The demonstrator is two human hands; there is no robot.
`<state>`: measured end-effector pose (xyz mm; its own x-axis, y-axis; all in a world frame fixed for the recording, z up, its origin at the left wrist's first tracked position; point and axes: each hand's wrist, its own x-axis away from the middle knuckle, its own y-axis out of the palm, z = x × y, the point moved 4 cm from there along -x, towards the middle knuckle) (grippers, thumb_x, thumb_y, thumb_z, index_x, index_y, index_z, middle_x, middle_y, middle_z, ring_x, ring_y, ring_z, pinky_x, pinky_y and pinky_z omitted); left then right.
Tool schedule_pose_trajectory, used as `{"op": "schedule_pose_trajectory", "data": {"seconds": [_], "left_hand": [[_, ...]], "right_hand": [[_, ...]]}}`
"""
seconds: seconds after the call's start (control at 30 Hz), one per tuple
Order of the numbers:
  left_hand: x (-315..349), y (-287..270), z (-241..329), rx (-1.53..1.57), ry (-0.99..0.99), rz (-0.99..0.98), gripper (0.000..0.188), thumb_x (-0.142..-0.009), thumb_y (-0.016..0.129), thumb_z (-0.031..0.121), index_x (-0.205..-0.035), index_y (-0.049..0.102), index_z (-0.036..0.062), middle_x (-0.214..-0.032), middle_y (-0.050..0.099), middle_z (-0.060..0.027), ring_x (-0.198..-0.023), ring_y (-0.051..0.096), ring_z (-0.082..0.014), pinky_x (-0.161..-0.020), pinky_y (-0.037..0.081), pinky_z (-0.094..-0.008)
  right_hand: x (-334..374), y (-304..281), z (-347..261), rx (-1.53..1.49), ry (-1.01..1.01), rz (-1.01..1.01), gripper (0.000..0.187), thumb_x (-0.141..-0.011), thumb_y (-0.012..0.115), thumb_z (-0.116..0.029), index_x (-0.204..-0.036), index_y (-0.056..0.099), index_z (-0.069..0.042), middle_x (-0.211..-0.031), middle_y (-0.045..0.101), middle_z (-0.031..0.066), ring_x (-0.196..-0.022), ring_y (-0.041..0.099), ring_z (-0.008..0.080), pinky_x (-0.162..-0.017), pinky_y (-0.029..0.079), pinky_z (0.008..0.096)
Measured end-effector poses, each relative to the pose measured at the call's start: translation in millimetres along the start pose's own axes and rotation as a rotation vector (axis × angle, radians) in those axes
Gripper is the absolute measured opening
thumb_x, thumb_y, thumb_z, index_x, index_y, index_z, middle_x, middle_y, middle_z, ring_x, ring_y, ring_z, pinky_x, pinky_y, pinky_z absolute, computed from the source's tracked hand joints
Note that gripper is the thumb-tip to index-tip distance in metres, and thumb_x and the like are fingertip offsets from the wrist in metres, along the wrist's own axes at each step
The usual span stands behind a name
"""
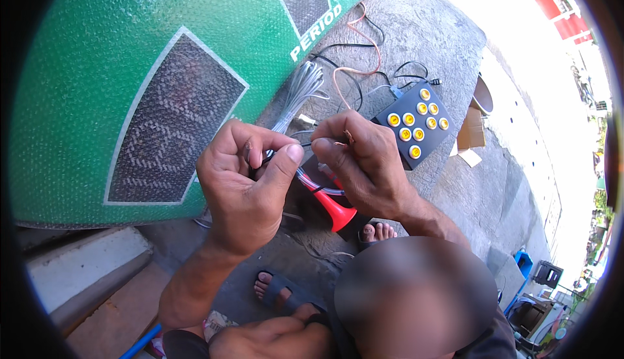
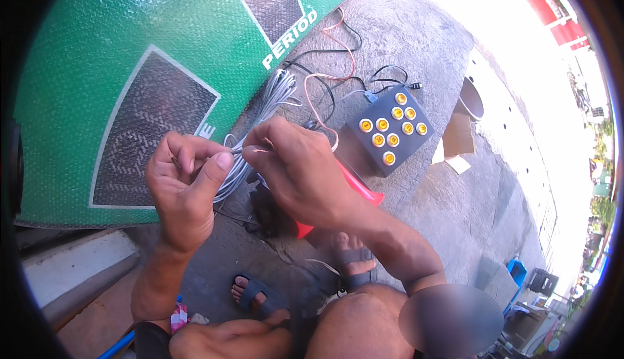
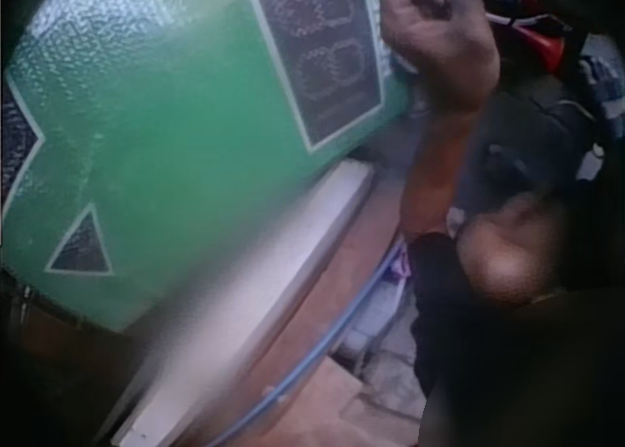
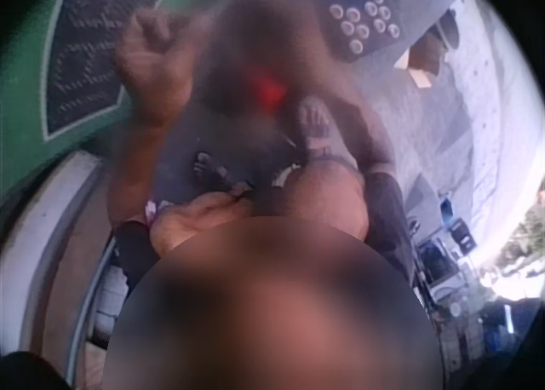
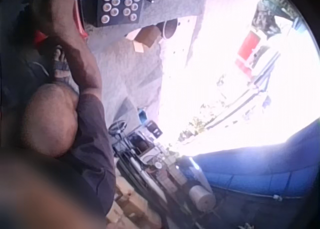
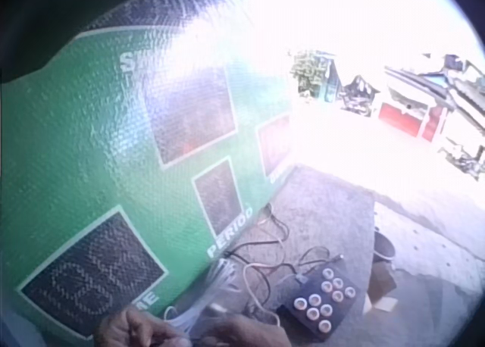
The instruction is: The person unpacks a cardboard box and removes a red siren unit and a black control panel with yellow buttons. They connect wires between the siren and the control panel, then plug in a power cable. Finally, they press buttons on the control panel to test the siren and scoreboard display.
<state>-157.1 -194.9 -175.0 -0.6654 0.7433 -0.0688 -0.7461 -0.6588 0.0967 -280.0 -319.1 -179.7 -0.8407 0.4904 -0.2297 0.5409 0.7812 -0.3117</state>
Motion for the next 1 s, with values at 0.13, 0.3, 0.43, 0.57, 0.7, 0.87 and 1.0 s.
{"op": "schedule_pose_trajectory", "data": {"seconds": [0.13,0.3,0.43,0.57,0.7,0.87,1.0], "left_hand": [[-1,3,2,0.013,-0.022,-0.024,0.026,-0.090,0.072,-0.003,-0.087,0.048,0.0059,-0.085,0.064,-0.0012,-0.067,0.043,0.0024,-0.056,0.035,-0.0164],[0,3,0,0.009,-0.010,-0.031,0.027,-0.090,0.072,-0.003,-0.087,0.047,0.0063,-0.086,0.064,-0.0024,-0.066,0.043,0.0025,-0.055,0.035,-0.0166],[2,3,4,-0.042,0.044,-0.044,0.029,-0.090,0.072,-0.003,-0.085,0.045,0.0073,-0.086,0.064,-0.0026,-0.067,0.043,0.0018,-0.056,0.036,-0.0176],[-9,-10,18,-0.101,0.062,0.065,0.030,-0.090,0.071,-0.002,-0.084,0.044,0.0089,-0.086,0.064,-0.0027,-0.068,0.042,0.0009,-0.058,0.036,-0.0181],[-17,-22,24,-0.090,0.018,0.080,0.030,-0.090,0.071,-0.002,-0.083,0.044,0.0095,-0.084,0.063,-0.0023,-0.067,0.043,0.0002,-0.059,0.037,-0.0180],[-7,-8,9,-0.028,-0.164,-0.048,0.032,-0.088,0.071,-0.004,-0.080,0.044,0.0097,-0.083,0.063,-0.0035,-0.071,0.047,-0.0009,-0.063,0.040,-0.0187],[-6,-6,9,0.038,-0.276,-0.064,0.032,-0.087,0.072,-0.004,-0.079,0.044,0.0099,-0.083,0.064,-0.0043,-0.073,0.050,-0.0020,-0.064,0.041,-0.0196]], "right_hand": [[2,0,5,-0.118,0.148,-0.043,0.018,-0.104,0.059,-0.017,-0.102,0.060,0.001,-0.079,0.063,0.0047,-0.071,0.062,0.0110,-0.063,0.050,0.0288],[2,-1,8,-0.131,0.170,-0.081,0.025,-0.107,0.056,-0.025,-0.099,0.059,-0.001,-0.076,0.057,0.0003,-0.069,0.055,0.0072,-0.061,0.046,0.0267],[5,1,10,-0.372,0.321,-0.134,0.027,-0.107,0.055,-0.027,-0.095,0.057,-0.003,-0.070,0.052,-0.0023,-0.059,0.046,0.0042,-0.053,0.038,0.0223],[8,-8,13,-0.564,0.472,-0.089,0.023,-0.106,0.053,-0.023,-0.091,0.057,-0.005,-0.067,0.050,-0.0039,-0.054,0.041,0.0016,-0.047,0.032,0.0198],[13,-24,19,-0.358,0.498,0.159,0.009,-0.100,0.059,-0.011,-0.100,0.061,-0.002,-0.077,0.057,-0.0020,-0.057,0.045,0.0007,-0.048,0.034,0.0193],[11,-13,-1,0.140,-0.199,0.139,0.029,-0.081,0.078,-0.002,-0.107,0.066,-0.003,-0.093,0.063,0.0067,-0.068,0.058,0.0114,-0.056,0.046,0.0270],[11,-10,-4,0.291,-0.432,0.175,0.031,-0.077,0.080,-0.001,-0.105,0.068,-0.005,-0.094,0.062,0.0089,-0.065,0.058,0.0163,-0.053,0.046,0.0286]]}}
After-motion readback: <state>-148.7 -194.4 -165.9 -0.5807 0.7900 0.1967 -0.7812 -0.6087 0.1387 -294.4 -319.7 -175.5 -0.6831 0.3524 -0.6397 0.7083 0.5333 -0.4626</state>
